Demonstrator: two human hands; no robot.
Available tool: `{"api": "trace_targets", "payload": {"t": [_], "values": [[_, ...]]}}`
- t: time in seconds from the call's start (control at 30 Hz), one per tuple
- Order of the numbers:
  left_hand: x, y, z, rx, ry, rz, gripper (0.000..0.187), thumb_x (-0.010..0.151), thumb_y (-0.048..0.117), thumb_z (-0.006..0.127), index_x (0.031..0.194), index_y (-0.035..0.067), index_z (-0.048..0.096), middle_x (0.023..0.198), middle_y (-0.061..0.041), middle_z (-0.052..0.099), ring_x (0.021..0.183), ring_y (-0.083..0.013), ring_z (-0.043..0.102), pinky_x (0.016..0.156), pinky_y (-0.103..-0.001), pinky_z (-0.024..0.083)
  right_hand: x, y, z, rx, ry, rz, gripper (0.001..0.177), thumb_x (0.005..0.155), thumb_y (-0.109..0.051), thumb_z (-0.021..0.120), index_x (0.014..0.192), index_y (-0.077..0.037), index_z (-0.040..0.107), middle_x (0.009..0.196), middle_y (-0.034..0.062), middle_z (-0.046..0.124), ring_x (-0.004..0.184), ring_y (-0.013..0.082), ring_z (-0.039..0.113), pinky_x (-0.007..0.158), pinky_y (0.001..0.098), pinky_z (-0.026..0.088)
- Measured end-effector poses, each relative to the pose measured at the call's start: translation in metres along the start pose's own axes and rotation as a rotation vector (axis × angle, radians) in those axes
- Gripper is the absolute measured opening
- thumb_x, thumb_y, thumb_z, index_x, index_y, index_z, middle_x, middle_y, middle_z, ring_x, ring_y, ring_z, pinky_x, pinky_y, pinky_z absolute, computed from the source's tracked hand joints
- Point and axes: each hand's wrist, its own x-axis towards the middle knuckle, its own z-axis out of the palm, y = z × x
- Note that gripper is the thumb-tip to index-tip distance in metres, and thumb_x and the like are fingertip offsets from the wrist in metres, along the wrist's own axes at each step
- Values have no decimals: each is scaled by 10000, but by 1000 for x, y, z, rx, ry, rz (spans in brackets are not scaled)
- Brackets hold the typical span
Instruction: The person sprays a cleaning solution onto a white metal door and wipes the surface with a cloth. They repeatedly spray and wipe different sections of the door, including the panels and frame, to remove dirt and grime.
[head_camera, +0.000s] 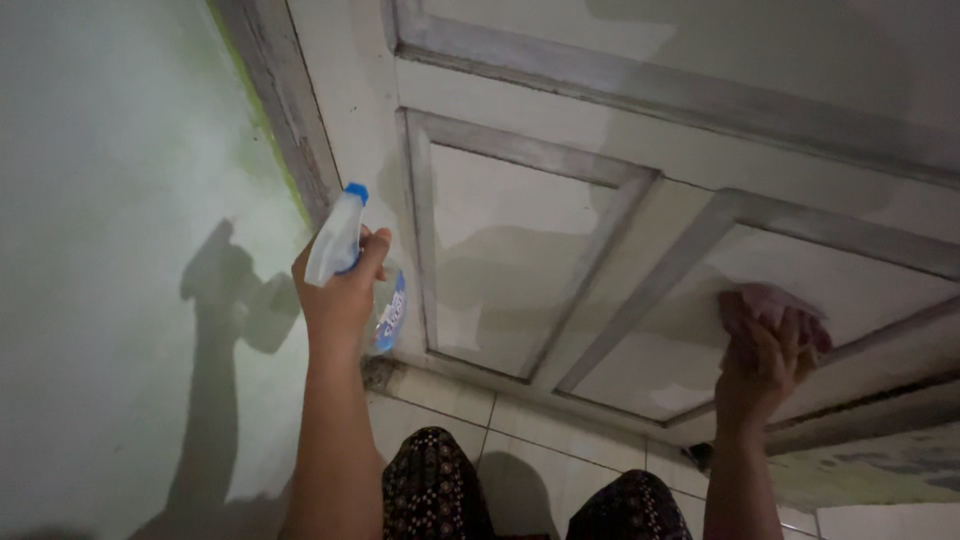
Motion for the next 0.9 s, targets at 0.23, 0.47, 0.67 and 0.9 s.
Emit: {"api": "trace_targets", "payload": {"t": [0.23, 0.47, 0.67, 0.9], "values": [[-6, -10, 4, -15, -17, -23, 144, 847, 87, 792, 931, 11, 703, 822, -37, 705, 628, -94, 644, 549, -252, 537, 0, 0, -2, 59, -23, 4, 225, 1041, -21, 753, 1257, -76, 724, 1587, 184, 569, 1435, 376, 486, 1207, 504, 346], [-22, -14, 23, 46, -186, 4, 118, 896, 95, 770, 938, 19, 690, 760, -32, 686, 624, -93, 634, 573, -250, 517, 7, -11, -1, 43, 28, -34, 182, 1074, -35, 772, 1249, -74, 741, 1581, 196, 581, 1442, 402, 463, 1204, 511, 370], [-39, 2, 51, 68, -362, 15, 130, 884, 119, 771, 922, 19, 698, 722, -30, 689, 619, -80, 635, 575, -254, 501, 5, -7, 3, 208, -6, 47, 199, 1054, -21, 746, 1246, -70, 729, 1528, 155, 624, 1442, 321, 516, 1143, 439, 387], [-54, 0, 83, 33, -490, 98, 122, 899, 114, 764, 897, 19, 688, 718, -36, 700, 602, -88, 639, 565, -261, 508, 14, -31, -8, 101, 19, 9, 196, 1001, -14, 752, 1189, -68, 739, 1527, 204, 588, 1451, 380, 452, 1202, 481, 351]]}}
